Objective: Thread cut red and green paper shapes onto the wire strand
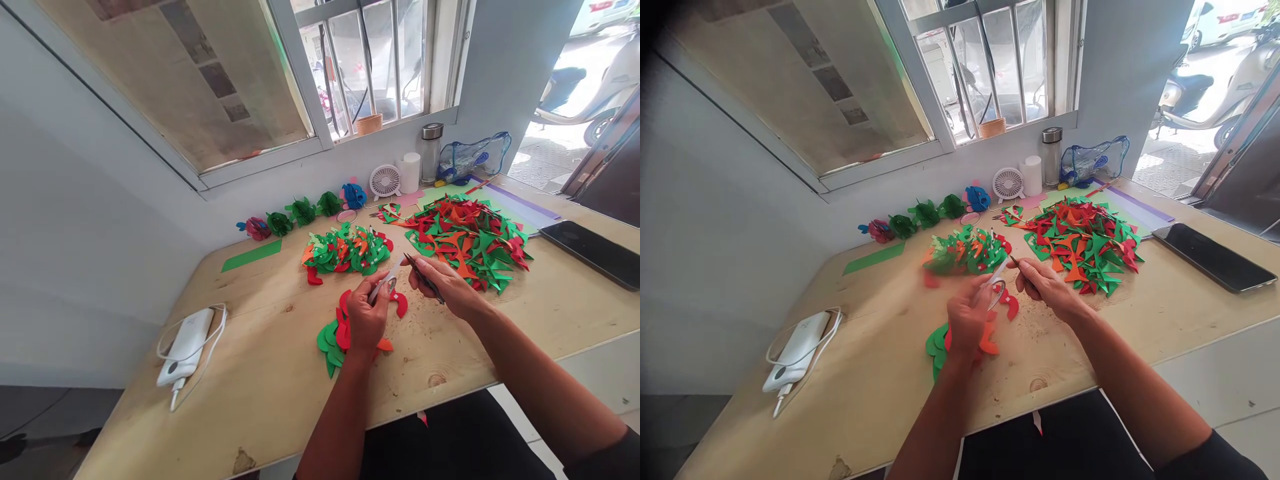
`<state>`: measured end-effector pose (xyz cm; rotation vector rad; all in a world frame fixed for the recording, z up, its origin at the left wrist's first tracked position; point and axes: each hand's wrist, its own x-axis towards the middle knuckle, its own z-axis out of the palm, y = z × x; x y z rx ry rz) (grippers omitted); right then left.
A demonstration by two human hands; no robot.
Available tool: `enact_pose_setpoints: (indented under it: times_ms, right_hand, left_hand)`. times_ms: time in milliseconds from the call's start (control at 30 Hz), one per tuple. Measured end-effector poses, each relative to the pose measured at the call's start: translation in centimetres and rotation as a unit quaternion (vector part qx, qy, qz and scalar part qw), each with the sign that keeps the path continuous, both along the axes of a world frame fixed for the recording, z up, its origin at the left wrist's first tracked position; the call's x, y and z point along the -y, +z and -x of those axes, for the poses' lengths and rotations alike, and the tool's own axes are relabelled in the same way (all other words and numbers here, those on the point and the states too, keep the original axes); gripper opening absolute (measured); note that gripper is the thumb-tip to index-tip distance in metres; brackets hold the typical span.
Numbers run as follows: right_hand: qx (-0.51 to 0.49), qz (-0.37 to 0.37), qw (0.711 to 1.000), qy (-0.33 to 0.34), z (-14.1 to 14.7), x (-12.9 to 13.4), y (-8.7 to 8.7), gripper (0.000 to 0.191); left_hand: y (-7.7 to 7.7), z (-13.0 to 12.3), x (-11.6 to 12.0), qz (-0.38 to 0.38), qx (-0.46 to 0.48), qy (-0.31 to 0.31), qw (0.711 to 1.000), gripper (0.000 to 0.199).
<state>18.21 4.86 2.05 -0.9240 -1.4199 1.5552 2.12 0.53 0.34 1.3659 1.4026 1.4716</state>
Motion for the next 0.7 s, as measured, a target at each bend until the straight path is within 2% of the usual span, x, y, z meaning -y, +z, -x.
enact_pose_setpoints:
  times_ms: [167, 333, 533, 700]
  right_hand:
    - [-0.024, 0.021, 0.999, 0.031, -0.15, -0.11, -0.50, 0.044]
    - [-0.016, 0.022, 0.999, 0.022, -0.15, -0.17, -0.95, 0.045]
    - [-0.009, 0.014, 0.999, 0.030, -0.13, -0.12, -0.72, 0.044]
    - [-0.005, 0.013, 0.999, 0.029, -0.08, -0.17, -0.50, 0.045]
  left_hand:
    - [0.01, 0.05, -0.06, 0.010, 0.001, 0.001, 1.000, 0.031]
    - [0.02, 0.05, -0.03, 0.017, -0.007, -0.004, 1.000, 0.029]
    - [-0.56, 0.08, -0.09, 0.022, -0.028, -0.018, 0.999, 0.032]
    - [-0.69, 0.10, -0.12, 0.052, -0.005, -0.012, 0.999, 0.036]
